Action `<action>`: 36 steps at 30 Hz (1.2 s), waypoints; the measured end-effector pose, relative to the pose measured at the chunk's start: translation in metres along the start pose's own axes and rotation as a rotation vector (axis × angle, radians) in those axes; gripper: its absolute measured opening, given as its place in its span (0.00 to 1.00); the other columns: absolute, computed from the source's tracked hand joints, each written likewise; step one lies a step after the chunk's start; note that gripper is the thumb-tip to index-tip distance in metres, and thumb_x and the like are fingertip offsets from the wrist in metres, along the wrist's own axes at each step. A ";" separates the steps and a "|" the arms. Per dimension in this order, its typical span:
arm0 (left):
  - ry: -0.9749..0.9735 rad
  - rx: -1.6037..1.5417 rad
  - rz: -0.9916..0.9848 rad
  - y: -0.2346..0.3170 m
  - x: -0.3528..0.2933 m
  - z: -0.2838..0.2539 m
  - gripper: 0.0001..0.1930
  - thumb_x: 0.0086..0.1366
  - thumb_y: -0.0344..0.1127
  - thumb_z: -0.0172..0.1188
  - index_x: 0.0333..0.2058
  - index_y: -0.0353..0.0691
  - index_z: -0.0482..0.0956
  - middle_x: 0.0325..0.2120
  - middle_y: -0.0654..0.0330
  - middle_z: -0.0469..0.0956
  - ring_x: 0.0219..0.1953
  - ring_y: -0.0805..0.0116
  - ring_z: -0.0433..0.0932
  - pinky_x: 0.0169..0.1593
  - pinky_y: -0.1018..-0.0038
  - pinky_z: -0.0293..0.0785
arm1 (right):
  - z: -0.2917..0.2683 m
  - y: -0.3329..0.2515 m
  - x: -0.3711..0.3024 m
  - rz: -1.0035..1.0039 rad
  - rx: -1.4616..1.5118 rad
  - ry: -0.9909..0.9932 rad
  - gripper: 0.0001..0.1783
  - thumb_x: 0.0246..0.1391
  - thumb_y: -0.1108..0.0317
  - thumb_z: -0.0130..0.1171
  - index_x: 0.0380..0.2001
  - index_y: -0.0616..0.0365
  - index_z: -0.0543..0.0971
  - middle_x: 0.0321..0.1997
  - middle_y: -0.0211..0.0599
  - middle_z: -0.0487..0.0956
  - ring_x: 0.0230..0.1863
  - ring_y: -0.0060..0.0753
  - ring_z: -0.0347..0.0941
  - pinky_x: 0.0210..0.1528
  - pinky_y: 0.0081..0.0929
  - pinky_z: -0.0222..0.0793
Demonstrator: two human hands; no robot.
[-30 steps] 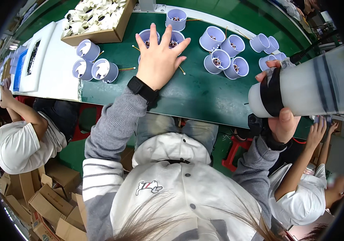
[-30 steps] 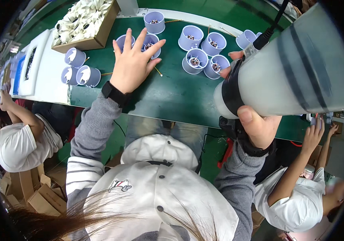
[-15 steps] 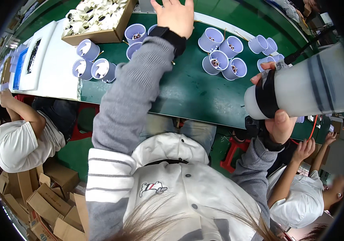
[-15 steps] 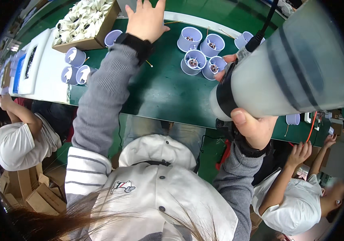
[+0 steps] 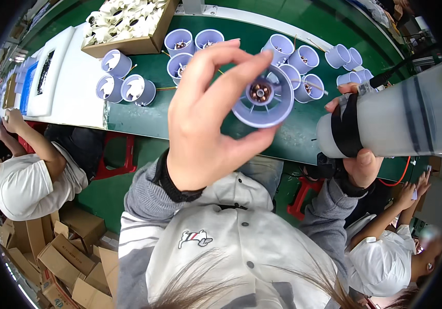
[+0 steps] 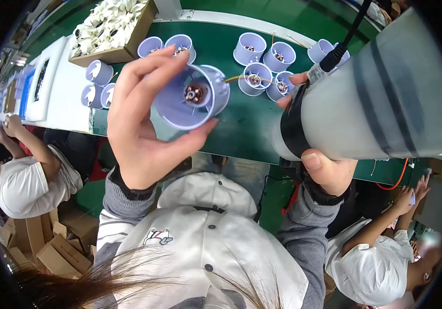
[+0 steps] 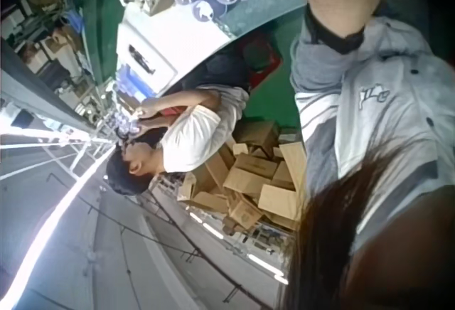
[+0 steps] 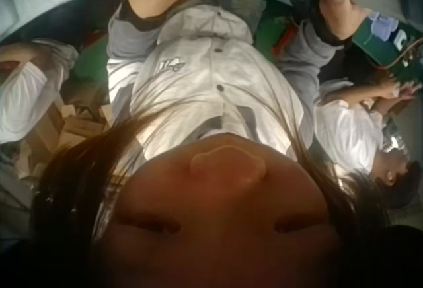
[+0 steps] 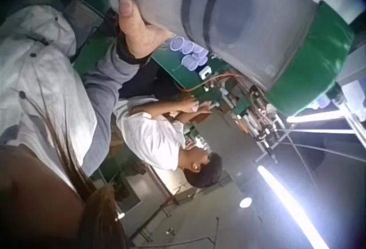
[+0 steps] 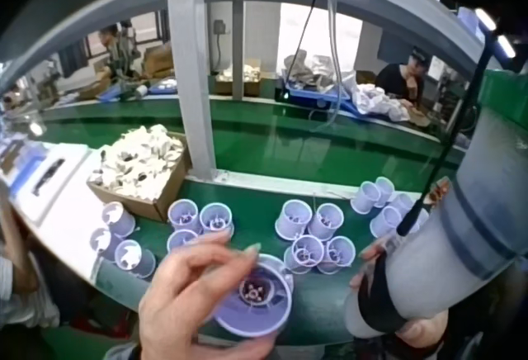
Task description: The person picks up a fan blade from a box, inserts it into a motor housing, and applies glue from a dispenser into the assembly, repeating the process for several units.
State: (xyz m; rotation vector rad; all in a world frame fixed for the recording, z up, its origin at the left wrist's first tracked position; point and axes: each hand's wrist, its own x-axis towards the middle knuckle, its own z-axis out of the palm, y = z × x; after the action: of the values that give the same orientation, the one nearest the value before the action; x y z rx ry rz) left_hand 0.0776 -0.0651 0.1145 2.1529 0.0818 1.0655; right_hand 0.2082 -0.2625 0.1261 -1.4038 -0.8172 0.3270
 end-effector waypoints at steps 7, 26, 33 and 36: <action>-0.014 -0.171 -0.201 -0.015 -0.039 0.014 0.33 0.37 0.26 0.72 0.47 0.33 0.75 0.40 0.55 0.74 0.42 0.61 0.74 0.46 0.71 0.71 | 0.016 0.013 0.011 -0.125 0.202 -0.219 0.50 0.39 0.43 0.66 0.58 0.63 0.59 0.57 0.57 0.61 0.47 0.44 0.69 0.44 0.34 0.70; 0.100 -0.331 -0.407 -0.067 -0.094 0.058 0.30 0.37 0.29 0.69 0.45 0.36 0.72 0.41 0.54 0.69 0.43 0.54 0.72 0.45 0.66 0.71 | 0.091 0.066 0.029 -0.069 0.018 -0.111 0.48 0.43 0.38 0.61 0.57 0.63 0.61 0.58 0.51 0.62 0.51 0.46 0.68 0.50 0.40 0.70; 0.120 -0.318 -0.407 -0.067 -0.094 0.059 0.30 0.38 0.29 0.70 0.46 0.38 0.74 0.41 0.55 0.72 0.41 0.58 0.76 0.44 0.70 0.73 | 0.094 0.073 0.023 -0.040 0.018 -0.116 0.49 0.43 0.38 0.61 0.57 0.64 0.61 0.58 0.51 0.62 0.51 0.46 0.68 0.49 0.38 0.71; 0.123 -0.311 -0.402 -0.066 -0.095 0.060 0.30 0.38 0.30 0.71 0.46 0.38 0.74 0.41 0.55 0.72 0.41 0.58 0.76 0.44 0.70 0.73 | 0.095 0.073 0.024 -0.056 0.030 -0.124 0.49 0.43 0.38 0.61 0.57 0.65 0.60 0.58 0.50 0.62 0.50 0.45 0.68 0.49 0.37 0.71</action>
State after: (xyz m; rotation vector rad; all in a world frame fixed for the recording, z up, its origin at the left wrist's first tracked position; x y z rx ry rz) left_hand 0.0743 -0.0838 -0.0142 1.6998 0.3657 0.9048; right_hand 0.1794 -0.1637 0.0600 -1.3398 -0.9480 0.3844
